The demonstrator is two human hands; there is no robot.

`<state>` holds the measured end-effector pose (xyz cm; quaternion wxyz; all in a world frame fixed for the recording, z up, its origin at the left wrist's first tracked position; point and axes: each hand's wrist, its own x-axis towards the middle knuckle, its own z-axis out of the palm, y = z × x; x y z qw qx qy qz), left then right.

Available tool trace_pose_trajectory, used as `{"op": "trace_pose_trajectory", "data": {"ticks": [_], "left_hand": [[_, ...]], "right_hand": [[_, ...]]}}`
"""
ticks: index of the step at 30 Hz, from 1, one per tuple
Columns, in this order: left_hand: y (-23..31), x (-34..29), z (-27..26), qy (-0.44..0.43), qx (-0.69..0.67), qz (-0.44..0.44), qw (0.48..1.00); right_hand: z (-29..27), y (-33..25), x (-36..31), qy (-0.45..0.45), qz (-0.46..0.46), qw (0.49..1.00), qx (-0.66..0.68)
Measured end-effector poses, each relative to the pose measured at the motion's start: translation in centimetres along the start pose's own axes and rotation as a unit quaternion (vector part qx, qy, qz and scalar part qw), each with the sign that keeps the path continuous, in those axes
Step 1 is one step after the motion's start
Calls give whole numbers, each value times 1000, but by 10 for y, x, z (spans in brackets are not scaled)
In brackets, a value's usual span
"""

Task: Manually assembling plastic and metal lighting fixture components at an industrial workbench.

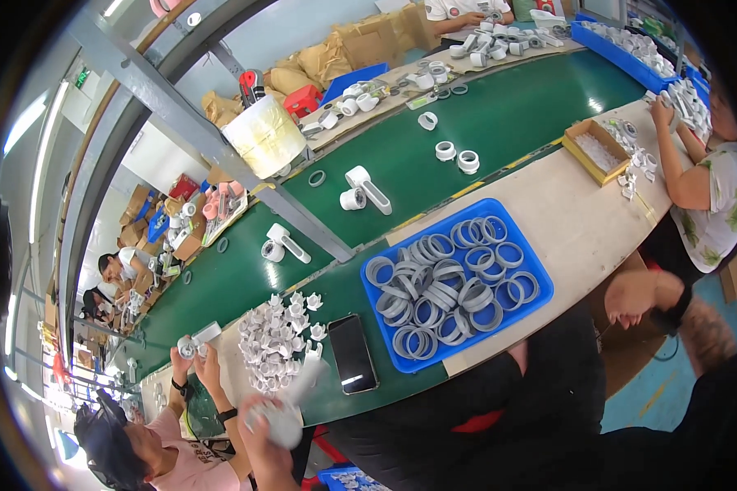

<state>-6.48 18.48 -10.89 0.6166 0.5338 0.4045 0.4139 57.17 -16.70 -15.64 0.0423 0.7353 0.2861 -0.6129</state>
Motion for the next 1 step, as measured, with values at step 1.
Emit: {"op": "trace_pose_trajectory", "data": {"ticks": [1], "left_hand": [[-10, 24, -12, 45, -14, 17, 999]], "right_hand": [[-7, -9, 7, -4, -4, 1000, -12]]}}
